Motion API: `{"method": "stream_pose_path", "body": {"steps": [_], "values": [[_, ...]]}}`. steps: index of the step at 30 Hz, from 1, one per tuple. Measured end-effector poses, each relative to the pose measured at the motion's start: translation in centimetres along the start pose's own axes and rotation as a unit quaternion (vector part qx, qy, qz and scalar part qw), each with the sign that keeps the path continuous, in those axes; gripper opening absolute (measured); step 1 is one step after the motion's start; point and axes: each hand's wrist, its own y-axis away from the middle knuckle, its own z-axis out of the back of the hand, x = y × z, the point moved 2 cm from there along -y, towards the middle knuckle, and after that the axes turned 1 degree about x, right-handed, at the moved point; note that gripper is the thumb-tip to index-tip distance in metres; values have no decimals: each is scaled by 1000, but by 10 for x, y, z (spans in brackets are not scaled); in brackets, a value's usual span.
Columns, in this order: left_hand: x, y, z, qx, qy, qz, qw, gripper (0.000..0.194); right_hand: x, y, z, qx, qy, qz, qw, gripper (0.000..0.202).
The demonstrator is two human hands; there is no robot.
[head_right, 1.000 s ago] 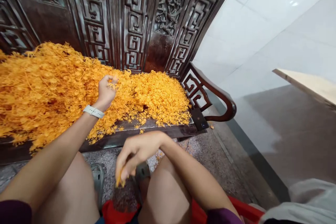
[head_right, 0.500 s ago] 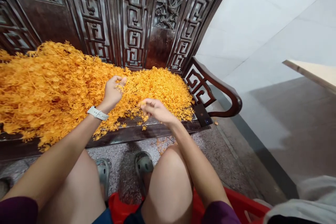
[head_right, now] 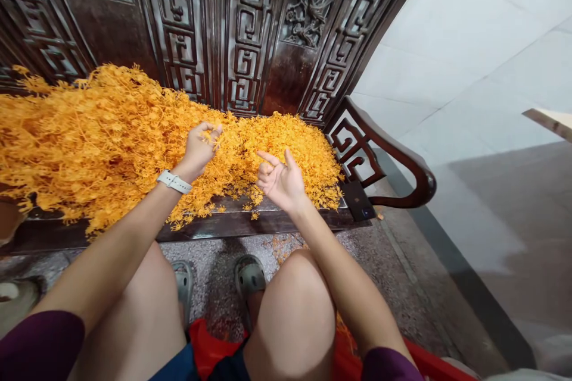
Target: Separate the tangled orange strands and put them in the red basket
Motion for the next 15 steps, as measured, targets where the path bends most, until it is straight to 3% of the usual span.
{"method": "stream_pose_path", "body": {"steps": [2, 4, 10, 13, 15], "values": [[2, 2, -3, 13, 21, 37, 999, 20, -8, 0, 2, -9, 38, -23, 999, 26], [3, 5, -8, 31, 14, 29, 999, 20, -14, 1, 2, -21, 82, -8, 996, 20], [-3, 29, -26, 155, -32, -32, 987, 22, -19, -6, 7, -66, 219, 43, 973, 38], [-6, 33, -29, 186, -52, -43, 980, 22, -18, -5, 7, -13, 291, 52, 955, 31], [-5, 23, -23, 146, -64, -48, 986, 22, -21, 3, -1, 97, 340, 21, 935, 31]]}}
